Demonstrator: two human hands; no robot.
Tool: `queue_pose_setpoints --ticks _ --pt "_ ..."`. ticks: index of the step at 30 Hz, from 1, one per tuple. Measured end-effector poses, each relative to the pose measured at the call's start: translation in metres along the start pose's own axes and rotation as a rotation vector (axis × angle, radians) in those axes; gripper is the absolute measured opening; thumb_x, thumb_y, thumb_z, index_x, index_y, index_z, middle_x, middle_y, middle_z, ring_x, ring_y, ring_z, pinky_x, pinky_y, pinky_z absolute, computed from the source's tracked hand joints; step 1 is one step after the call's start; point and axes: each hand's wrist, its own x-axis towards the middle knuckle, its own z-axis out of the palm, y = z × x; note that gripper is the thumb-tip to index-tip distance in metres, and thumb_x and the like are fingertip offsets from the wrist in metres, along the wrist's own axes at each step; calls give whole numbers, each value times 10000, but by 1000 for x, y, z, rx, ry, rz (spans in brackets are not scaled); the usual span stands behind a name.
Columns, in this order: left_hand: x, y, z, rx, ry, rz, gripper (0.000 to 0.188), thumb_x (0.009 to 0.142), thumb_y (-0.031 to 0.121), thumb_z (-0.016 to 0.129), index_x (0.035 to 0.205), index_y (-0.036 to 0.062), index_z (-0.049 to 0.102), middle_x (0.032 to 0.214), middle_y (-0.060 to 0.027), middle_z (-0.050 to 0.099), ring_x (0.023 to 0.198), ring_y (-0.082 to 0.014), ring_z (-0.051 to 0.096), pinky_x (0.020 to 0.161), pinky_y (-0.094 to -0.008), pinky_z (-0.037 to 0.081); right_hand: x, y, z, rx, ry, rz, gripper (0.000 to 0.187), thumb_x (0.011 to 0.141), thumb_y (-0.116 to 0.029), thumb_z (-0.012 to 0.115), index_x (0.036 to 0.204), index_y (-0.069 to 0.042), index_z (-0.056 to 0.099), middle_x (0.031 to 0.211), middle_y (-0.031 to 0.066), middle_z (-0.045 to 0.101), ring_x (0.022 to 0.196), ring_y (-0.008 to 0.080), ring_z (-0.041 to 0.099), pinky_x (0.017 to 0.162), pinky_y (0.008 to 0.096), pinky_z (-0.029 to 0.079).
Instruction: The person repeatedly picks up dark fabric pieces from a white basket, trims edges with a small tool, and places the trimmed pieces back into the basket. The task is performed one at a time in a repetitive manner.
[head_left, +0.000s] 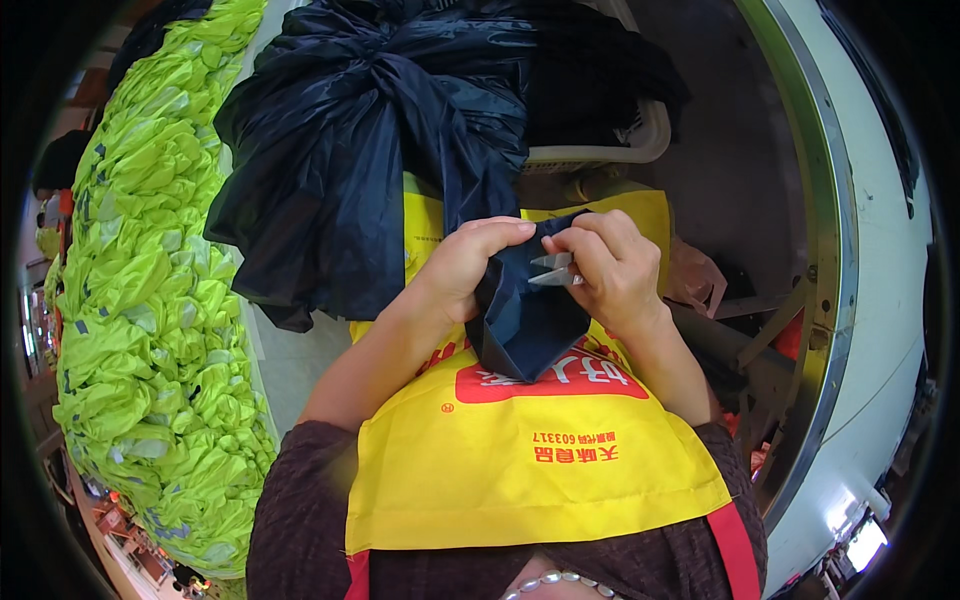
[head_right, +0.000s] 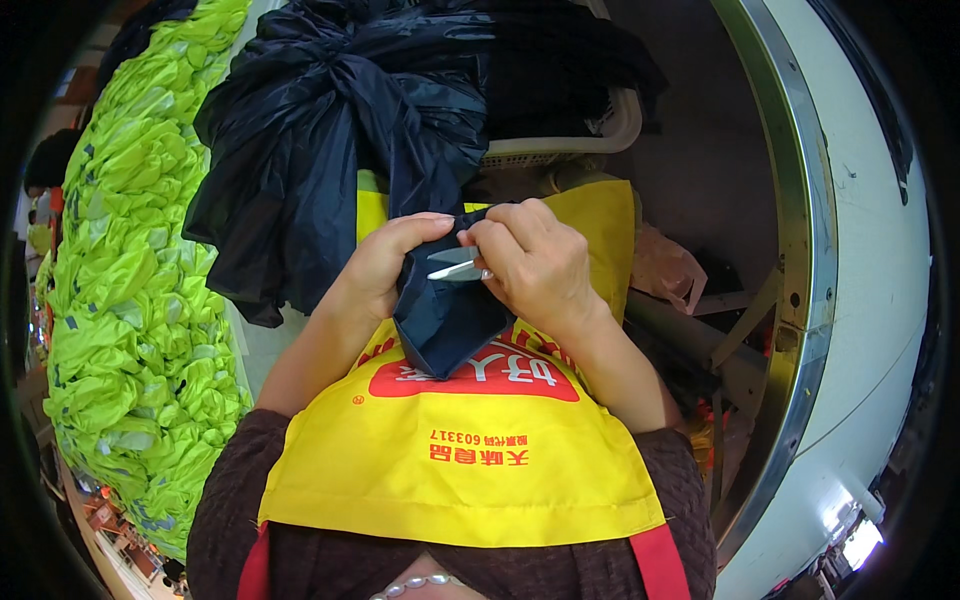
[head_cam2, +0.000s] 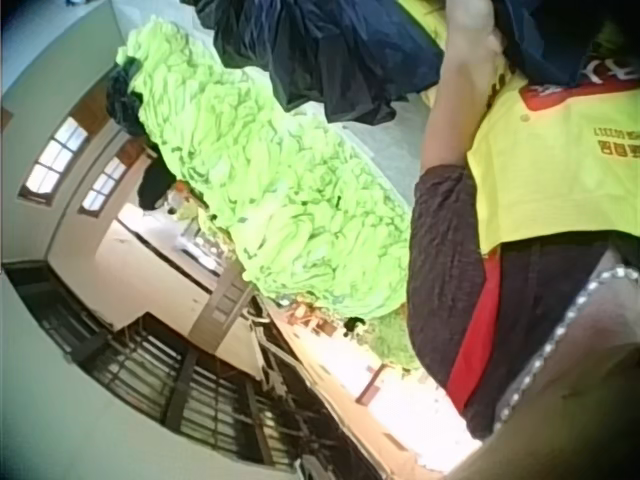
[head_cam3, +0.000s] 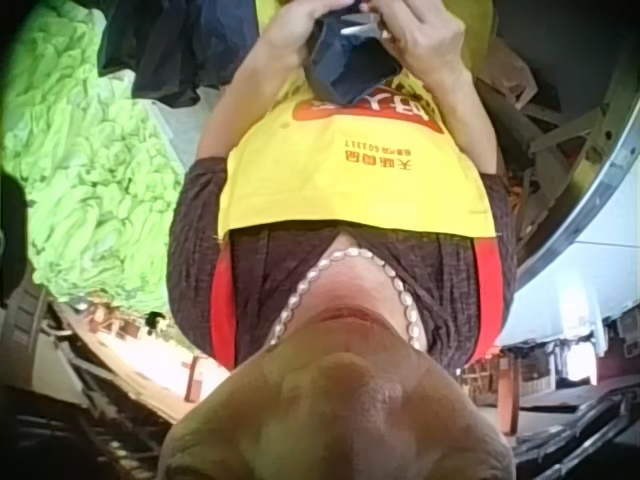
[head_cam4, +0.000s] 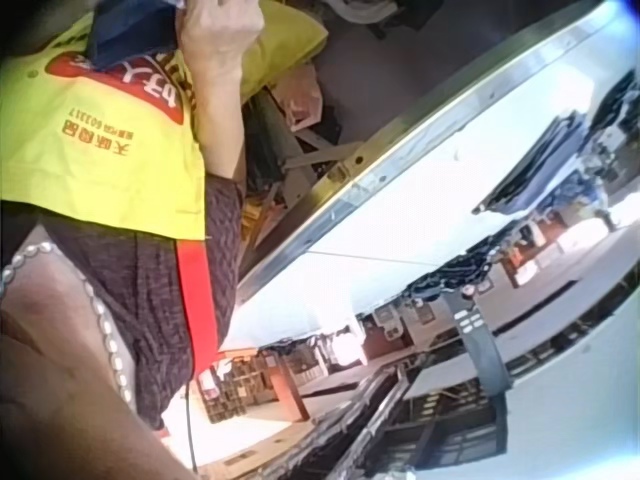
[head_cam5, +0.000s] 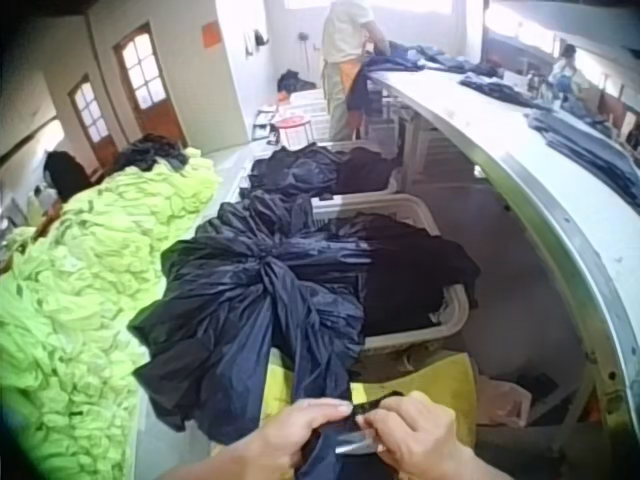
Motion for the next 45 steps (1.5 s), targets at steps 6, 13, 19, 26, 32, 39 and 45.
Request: queue_pose_setpoints --ticks 6,13,19,26,32,39,45 --pt "3 -3 -6 -44 -132 -11 126 816 156 574 847 48 633 830 -54 659 735 -147 631 700 -262 505 -4 10 -16 522 -143 205 69 766 -43 640 791 -35 577 760 70 574 577 124 525 485 197 380" --pt "-5 3 1 -33 -58 -77 174 805 155 583 908 21 625 873 -90 660 770 -183 640 747 -298 514 -5 14 -44 857 -242 744 299 908 -294 457 941 -16 562 753 58 551 596 124 516 543 221 407" --pt "-8 11 5 -87 -31 -174 188 822 168 562 925 20 614 884 -99 656 774 -189 640 747 -310 514 -10 21 -31 162 -335 126 245 822 -208 614 943 -10 535 723 111 527 610 245 535 530 300 426" --pt "-3 2 1 -68 -100 -99 217 796 181 611 937 17 630 889 -104 665 784 -179 652 747 -276 521 -9 21 -28 51 -357 90 289 835 -297 603 945 -33 565 781 106 588 648 223 591 551 296 480" --pt "-1 0 0 -60 -129 -97 200 806 168 598 938 22 635 896 -95 665 786 -184 650 764 -274 514 -10 19 -30 -6 -361 81 245 833 -248 612 932 -28 570 751 113 584 614 228 579 541 290 467" --pt "2 0 -6 -33 -161 -58 208 811 176 596 949 25 634 927 -86 658 835 -174 628 786 -281 500 -9 35 -20 1209 348 890 257 940 -290 434 874 -66 541 605 -56 396 467 15 304 417 163 217" --pt "-26 75 -37 967 -137 537 241 879 214 530 952 15 644 887 -71 634 828 -153 579 773 -266 455 -38 80 23 935 43 1129 173 874 -236 562 802 -79 549 619 -60 406 506 5 337 441 175 247"
